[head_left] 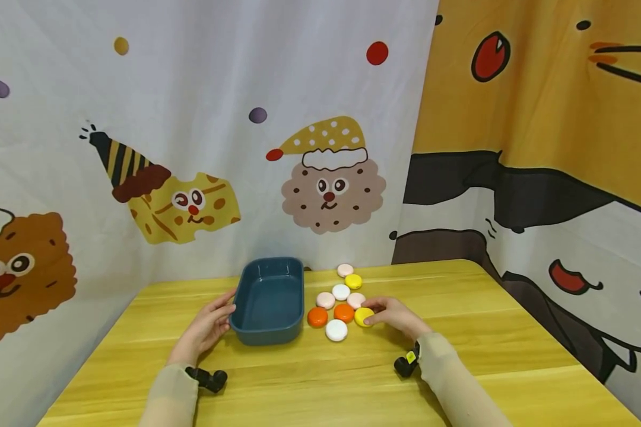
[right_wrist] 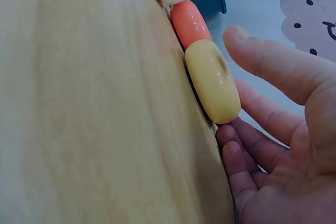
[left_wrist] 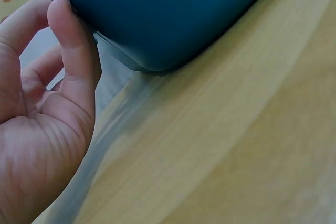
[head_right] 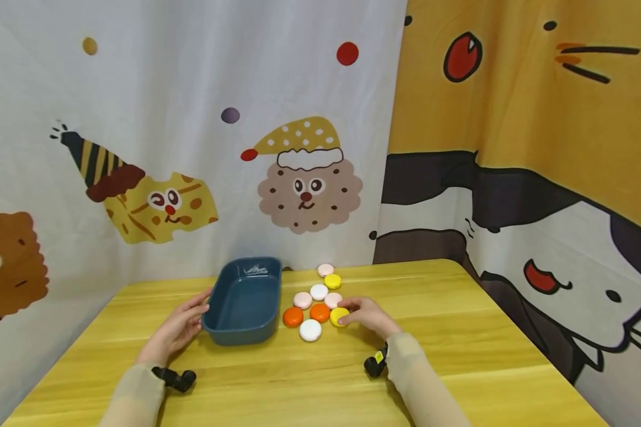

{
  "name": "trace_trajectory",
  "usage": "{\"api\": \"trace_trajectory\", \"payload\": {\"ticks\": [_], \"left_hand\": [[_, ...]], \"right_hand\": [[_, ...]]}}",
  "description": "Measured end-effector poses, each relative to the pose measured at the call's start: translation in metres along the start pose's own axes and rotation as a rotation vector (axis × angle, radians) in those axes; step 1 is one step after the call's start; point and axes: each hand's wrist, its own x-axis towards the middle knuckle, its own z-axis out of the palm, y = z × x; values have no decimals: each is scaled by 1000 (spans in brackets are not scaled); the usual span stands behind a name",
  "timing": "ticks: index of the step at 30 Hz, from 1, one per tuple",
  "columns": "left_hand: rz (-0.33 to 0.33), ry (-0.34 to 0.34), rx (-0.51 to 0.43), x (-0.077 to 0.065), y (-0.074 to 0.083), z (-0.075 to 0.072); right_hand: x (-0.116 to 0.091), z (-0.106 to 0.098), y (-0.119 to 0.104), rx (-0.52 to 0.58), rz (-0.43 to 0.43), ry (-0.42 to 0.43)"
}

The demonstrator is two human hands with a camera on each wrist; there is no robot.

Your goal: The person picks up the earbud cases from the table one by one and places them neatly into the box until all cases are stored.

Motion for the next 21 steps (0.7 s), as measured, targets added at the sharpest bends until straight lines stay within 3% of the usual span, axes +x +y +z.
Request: {"api": "trace_trajectory", "payload": {"ticks": [21], "left_hand": [[23,-23,-18,0,-4,-3]], "right_hand": [[-2,1,0,-39,-86,-39]]}}
